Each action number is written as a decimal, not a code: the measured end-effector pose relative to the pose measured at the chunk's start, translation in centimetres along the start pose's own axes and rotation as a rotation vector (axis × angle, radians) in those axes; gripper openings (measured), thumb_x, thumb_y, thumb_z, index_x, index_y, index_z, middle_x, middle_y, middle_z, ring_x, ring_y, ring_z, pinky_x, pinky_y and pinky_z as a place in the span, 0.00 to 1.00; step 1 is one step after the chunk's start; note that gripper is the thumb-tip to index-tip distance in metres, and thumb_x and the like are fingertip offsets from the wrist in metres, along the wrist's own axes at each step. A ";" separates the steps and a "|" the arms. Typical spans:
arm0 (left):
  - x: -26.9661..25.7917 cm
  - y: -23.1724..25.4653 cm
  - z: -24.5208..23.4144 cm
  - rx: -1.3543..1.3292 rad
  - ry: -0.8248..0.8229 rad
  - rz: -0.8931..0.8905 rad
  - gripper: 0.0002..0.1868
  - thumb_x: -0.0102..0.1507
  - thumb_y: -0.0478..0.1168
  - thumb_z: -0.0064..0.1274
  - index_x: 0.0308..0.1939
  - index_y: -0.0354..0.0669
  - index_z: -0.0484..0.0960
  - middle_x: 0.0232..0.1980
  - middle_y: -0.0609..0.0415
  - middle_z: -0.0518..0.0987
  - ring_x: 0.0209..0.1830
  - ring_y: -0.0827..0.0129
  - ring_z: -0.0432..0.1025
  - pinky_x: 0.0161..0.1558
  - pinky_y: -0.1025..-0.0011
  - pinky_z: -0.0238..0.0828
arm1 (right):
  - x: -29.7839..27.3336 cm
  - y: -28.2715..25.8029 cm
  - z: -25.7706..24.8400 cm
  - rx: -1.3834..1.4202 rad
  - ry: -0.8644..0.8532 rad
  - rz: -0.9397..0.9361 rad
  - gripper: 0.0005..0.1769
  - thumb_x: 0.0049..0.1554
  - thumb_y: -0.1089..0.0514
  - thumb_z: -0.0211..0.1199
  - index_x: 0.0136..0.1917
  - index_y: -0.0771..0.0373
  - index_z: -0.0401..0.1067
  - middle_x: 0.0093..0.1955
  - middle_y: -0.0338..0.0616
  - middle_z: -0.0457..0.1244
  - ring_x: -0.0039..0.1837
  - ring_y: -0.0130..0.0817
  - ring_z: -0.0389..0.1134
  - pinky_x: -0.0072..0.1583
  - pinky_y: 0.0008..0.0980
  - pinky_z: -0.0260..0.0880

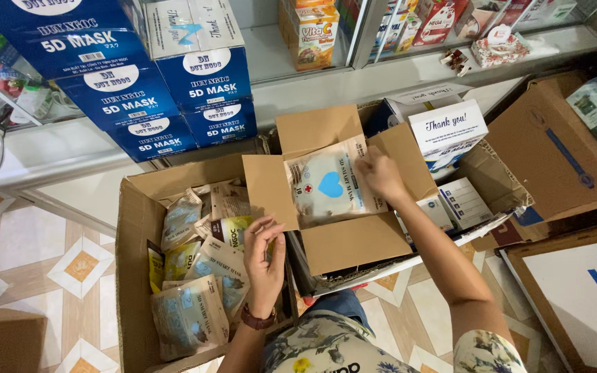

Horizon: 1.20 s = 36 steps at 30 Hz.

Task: The person packs individually wrapped face masks into small cardboard boxes. They repeatedly pick up packages of masks from a larger container, place them into the small boxes, and then close the flaps. The person also handles larger boxes of masks, moving them from a shelf to the packing area.

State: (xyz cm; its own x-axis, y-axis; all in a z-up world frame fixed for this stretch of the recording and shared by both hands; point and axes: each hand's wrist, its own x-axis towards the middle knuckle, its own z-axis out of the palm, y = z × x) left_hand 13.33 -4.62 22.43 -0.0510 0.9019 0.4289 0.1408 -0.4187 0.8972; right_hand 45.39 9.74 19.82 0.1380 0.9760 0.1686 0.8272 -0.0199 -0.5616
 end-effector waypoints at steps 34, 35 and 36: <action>-1.8 -17.1 -17.2 0.797 -0.223 -0.705 0.18 0.66 0.51 0.56 0.60 0.59 0.80 0.52 0.43 0.83 0.48 0.48 0.79 0.48 0.52 0.75 | -14.0 -11.5 0.7 -0.136 0.168 -0.520 0.09 0.61 0.55 0.66 0.50 0.61 0.80 0.49 0.45 0.72 0.49 0.42 0.71 0.50 0.42 0.62; -2.3 -17.5 -17.6 0.879 -0.271 -0.694 0.18 0.65 0.49 0.57 0.59 0.59 0.80 0.54 0.45 0.83 0.52 0.49 0.77 0.52 0.51 0.73 | -14.2 -11.5 0.7 -0.137 0.175 -0.523 0.09 0.62 0.55 0.65 0.50 0.61 0.80 0.49 0.44 0.72 0.50 0.42 0.70 0.51 0.41 0.62; -2.6 -17.8 -17.9 0.959 -0.323 -0.680 0.19 0.63 0.47 0.58 0.58 0.59 0.81 0.55 0.47 0.83 0.56 0.50 0.76 0.55 0.50 0.72 | -14.3 -11.5 0.7 -0.141 0.184 -0.524 0.09 0.63 0.55 0.65 0.51 0.61 0.79 0.50 0.43 0.72 0.50 0.41 0.70 0.51 0.41 0.61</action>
State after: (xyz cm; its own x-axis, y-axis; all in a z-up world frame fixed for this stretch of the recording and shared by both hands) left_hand -6.73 -1.41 7.20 -0.1695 0.9489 -0.2661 0.8610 0.2740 0.4286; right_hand 33.58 -3.83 23.32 -0.2282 0.8097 0.5407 0.8737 0.4153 -0.2533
